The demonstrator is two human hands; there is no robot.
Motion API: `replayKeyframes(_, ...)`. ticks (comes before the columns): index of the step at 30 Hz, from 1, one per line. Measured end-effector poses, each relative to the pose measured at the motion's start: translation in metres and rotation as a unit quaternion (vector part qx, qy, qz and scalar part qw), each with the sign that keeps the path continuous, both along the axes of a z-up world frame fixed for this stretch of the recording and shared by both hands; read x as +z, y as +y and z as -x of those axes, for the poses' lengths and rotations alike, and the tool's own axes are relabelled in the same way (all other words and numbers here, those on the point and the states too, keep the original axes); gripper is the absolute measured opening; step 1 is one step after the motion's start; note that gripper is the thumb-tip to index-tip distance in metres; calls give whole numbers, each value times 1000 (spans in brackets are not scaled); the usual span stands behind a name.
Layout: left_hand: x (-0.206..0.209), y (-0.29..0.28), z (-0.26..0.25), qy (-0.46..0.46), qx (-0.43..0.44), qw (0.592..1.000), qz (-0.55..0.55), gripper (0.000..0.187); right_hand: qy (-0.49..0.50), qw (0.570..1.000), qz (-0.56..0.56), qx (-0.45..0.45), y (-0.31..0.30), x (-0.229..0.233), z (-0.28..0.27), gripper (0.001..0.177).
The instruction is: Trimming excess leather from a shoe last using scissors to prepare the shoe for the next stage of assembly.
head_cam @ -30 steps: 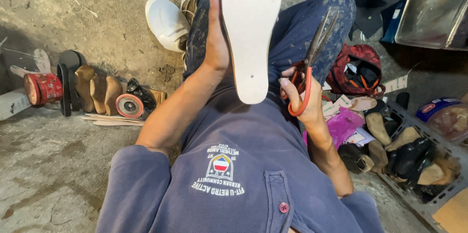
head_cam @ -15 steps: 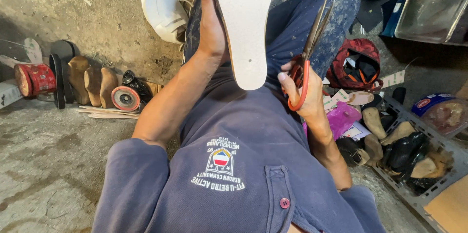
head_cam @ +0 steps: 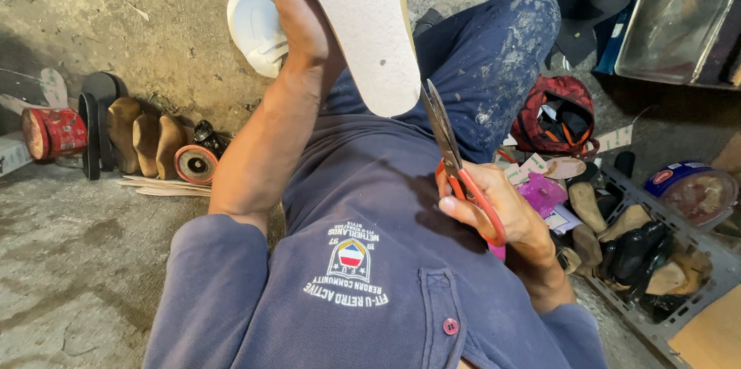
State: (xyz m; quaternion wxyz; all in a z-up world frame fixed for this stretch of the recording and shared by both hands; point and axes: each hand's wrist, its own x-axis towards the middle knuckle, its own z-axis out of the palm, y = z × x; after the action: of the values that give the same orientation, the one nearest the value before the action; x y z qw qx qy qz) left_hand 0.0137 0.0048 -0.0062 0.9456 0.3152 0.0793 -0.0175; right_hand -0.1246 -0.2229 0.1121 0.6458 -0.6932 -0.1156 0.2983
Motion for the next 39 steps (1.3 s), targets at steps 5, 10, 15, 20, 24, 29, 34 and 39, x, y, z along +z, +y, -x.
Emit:
replayKeyframes(5, -7, -1, 3, 2, -1, 1000, 7, 60, 38, 997, -73, -3, 8, 9, -2, 22)
replayKeyframes(10, -50, 7, 13, 4, -6, 1000, 17, 59, 55, 989, -131, -35, 24, 22, -9, 25)
replayKeyframes(15, -101, 34, 45, 8, -5, 1000, 23, 58, 176, 948, -262, -44, 15, -3, 17, 31)
replayKeyframes(20, -108, 33, 61, 12, -2, 999, 29, 58, 168, 953, -249, -47, 22, -2, 20, 34)
replayKeyframes(24, -111, 30, 65, 12, -5, 999, 35, 57, 147, 960, -231, -63, 27, -6, 25, 32)
replayKeyframes(29, -110, 27, 72, 17, -8, 999, 43, 56, 135, 964, -217, -68, 28, -3, 26, 30)
replayKeyframes(34, -105, 28, 78, 18, -6, 999, 48, 55, 97, 972, -205, -66, 29, -3, 25, 27)
replayKeyframes(39, -104, 30, 81, 18, -6, 998, 53, 54, 74, 978, -183, -71, 32, -2, 25, 28)
